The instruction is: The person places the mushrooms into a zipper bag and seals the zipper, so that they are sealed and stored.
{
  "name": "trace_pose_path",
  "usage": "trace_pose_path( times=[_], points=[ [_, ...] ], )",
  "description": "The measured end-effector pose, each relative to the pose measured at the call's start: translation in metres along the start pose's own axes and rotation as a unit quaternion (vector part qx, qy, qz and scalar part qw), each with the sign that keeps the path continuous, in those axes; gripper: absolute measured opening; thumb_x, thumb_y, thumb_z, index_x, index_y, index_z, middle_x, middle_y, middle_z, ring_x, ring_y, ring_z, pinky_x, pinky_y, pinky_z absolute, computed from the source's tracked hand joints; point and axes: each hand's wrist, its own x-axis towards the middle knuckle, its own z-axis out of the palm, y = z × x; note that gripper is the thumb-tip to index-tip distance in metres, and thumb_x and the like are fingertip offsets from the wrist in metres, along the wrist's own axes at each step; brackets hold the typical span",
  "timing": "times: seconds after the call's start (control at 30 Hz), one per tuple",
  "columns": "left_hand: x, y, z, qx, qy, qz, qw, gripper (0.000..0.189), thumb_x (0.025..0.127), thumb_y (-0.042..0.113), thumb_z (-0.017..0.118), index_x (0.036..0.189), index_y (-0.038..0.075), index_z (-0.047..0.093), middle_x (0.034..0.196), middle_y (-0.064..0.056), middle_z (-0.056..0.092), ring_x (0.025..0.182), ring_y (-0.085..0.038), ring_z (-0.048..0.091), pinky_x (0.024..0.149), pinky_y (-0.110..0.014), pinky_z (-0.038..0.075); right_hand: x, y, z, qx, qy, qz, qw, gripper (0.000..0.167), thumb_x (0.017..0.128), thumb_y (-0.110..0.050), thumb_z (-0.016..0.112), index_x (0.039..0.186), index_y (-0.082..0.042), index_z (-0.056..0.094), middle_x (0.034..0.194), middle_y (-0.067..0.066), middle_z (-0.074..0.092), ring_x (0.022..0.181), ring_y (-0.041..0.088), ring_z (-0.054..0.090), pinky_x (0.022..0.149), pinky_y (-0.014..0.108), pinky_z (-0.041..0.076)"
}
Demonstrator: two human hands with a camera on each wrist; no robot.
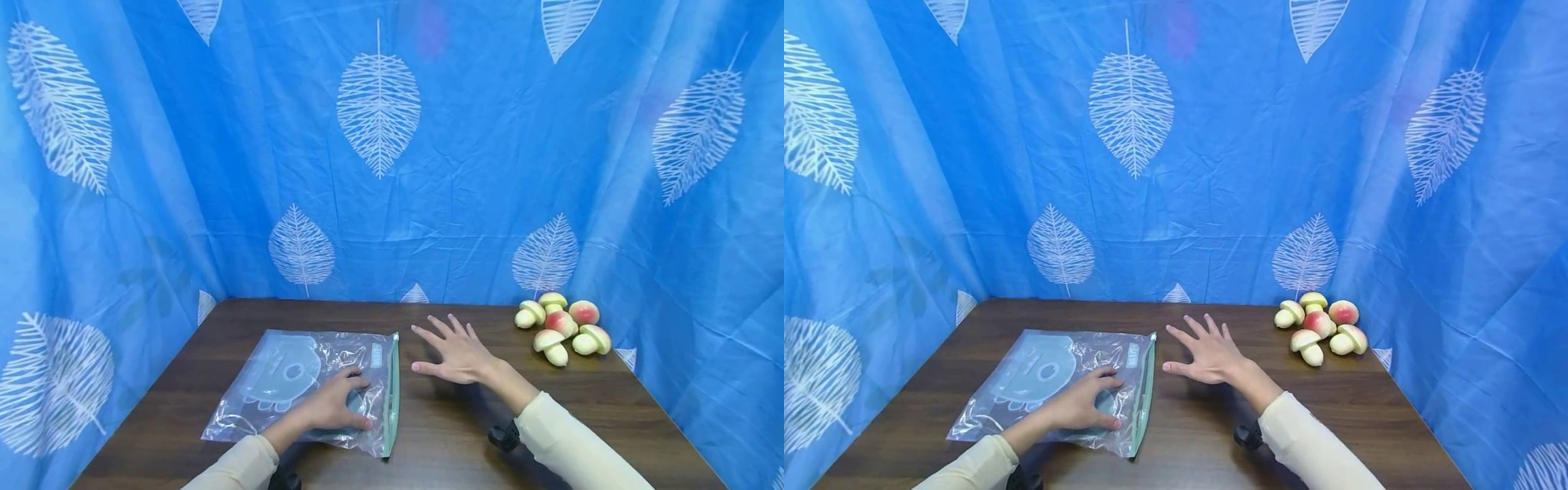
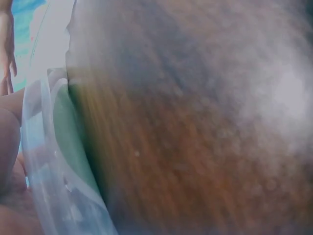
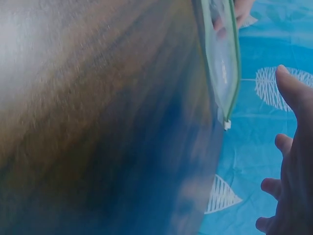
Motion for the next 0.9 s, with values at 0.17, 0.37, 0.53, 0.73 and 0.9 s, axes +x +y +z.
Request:
trace_pose_path(
  times=[0.17,0.37,0.53,0.73,0.9],
  points=[
    [-0.001,0.0,-0.004,-0.004,0.007,0.0,1.0,0.077,0.074,0.034,0.094,0.135,-0.002,0.064,0.15,-0.031,0.043,0.134,-0.055,0.043,0.107,-0.068,0.037,0.004,-0.006,0.007,-0.008,-0.023,-0.009,0.9997,0.083,0.093,-0.078,0.048,0.161,-0.032,0.04,0.166,0.013,0.03,0.149,0.053,0.018,0.112,0.076,0.018],
    [-0.001,0.0,-0.004,-0.004,0.004,-0.004,1.0,0.073,0.074,0.033,0.094,0.132,0.0,0.065,0.149,-0.03,0.045,0.134,-0.054,0.044,0.106,-0.068,0.038,0.008,-0.014,0.015,-0.006,-0.056,-0.006,0.9984,0.078,0.094,-0.075,0.051,0.159,-0.034,0.042,0.166,0.011,0.031,0.149,0.053,0.019,0.113,0.074,0.02],
    [0.0,-0.002,-0.004,-0.004,-0.003,-0.015,0.9999,0.073,0.075,0.036,0.093,0.133,0.002,0.066,0.151,-0.029,0.044,0.136,-0.053,0.043,0.108,-0.067,0.037,0.015,-0.02,0.02,0.005,-0.074,-0.009,0.9972,0.074,0.097,-0.07,0.053,0.159,-0.032,0.043,0.166,0.012,0.031,0.149,0.052,0.02,0.113,0.074,0.02],
    [-0.001,-0.001,-0.004,-0.008,-0.003,-0.013,0.9999,0.073,0.074,0.035,0.093,0.133,0.002,0.066,0.151,-0.029,0.044,0.136,-0.053,0.042,0.107,-0.069,0.036,0.024,-0.024,0.027,-0.001,-0.096,0.0,0.9954,0.077,0.095,-0.075,0.049,0.159,-0.032,0.043,0.166,0.011,0.031,0.15,0.05,0.021,0.114,0.071,0.022],
    [-0.001,-0.002,-0.003,-0.005,-0.002,-0.008,1.0,0.074,0.074,0.036,0.093,0.133,0.002,0.066,0.151,-0.03,0.043,0.136,-0.053,0.042,0.107,-0.069,0.036,0.032,-0.024,0.034,0.012,-0.108,0.014,0.994,0.08,0.094,-0.075,0.05,0.159,-0.029,0.042,0.165,0.014,0.032,0.148,0.051,0.025,0.115,0.067,0.026]
  ],
)
